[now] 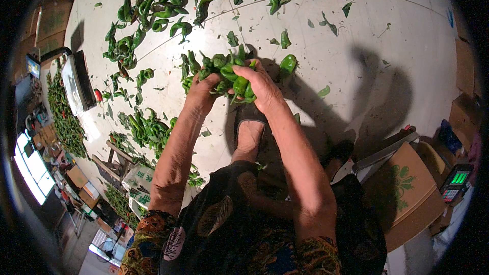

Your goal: The person sorts green peppers from a pile on the floor and places them into cardboard boxes, repeating the action for several boxes.

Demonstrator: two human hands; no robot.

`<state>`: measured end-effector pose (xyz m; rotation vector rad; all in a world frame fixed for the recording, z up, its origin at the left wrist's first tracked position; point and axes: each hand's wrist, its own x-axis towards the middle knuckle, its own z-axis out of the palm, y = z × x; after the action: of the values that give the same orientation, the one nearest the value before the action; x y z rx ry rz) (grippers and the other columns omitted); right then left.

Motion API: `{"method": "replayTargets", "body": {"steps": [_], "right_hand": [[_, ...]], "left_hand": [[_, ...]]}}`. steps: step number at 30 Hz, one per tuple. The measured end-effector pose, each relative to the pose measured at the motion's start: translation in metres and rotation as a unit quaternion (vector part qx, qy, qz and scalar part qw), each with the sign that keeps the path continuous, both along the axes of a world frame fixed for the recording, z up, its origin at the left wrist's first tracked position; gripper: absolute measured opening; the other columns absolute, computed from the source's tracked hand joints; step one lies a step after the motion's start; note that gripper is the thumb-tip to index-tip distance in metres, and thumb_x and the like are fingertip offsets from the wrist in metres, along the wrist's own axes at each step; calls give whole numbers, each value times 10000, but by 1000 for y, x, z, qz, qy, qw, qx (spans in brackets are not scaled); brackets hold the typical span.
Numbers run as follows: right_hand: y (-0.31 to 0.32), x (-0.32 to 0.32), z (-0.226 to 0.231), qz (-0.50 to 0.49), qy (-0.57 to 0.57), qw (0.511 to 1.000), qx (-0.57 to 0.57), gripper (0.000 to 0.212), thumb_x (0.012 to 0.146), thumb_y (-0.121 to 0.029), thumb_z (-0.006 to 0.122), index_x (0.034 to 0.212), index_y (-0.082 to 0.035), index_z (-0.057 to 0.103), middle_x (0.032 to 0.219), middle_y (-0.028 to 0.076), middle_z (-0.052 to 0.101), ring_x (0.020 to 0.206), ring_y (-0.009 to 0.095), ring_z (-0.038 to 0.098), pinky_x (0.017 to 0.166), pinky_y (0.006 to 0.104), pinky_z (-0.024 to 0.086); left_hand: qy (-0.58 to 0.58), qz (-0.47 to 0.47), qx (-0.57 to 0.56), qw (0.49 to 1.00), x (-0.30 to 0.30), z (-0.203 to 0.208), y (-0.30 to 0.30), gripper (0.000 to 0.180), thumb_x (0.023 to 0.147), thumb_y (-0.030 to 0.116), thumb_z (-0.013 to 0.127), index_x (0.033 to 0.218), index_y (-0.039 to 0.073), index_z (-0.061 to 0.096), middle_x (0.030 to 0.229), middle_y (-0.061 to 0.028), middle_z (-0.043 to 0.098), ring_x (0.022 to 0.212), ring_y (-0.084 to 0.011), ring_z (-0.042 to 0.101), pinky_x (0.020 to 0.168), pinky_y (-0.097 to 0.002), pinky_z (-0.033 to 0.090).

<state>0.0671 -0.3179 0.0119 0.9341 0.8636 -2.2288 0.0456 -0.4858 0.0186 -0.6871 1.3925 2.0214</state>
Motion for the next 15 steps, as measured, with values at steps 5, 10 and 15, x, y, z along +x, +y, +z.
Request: {"method": "replayTargets", "body": {"steps": [5,10,15], "right_hand": [[0,3,13,-5,80,996,38,268,838,-226,665,1027,-86,535,940,39,591,817,140,590,612,297,502],[24,4,42,43,118,992,1,370,843,-207,655,1172,-70,559,1034,36,602,904,124,583,719,276,520],[26,47,36,91,55,994,-5,566,808,-236,707,1313,-74,509,1131,44,611,983,146,586,856,275,470]], "left_hand": [[-31,5,95,995,-7,22,0,438,791,-57,533,1224,12,524,1101,-119,625,947,-233,629,817,-369,549],[38,-39,90,994,-1,30,9,445,788,-36,611,1222,26,537,1116,-84,628,1015,-187,604,900,-340,505],[128,-152,-63,978,34,43,10,490,773,-59,603,1248,30,524,1134,-54,626,1066,-155,569,948,-284,449]]}}
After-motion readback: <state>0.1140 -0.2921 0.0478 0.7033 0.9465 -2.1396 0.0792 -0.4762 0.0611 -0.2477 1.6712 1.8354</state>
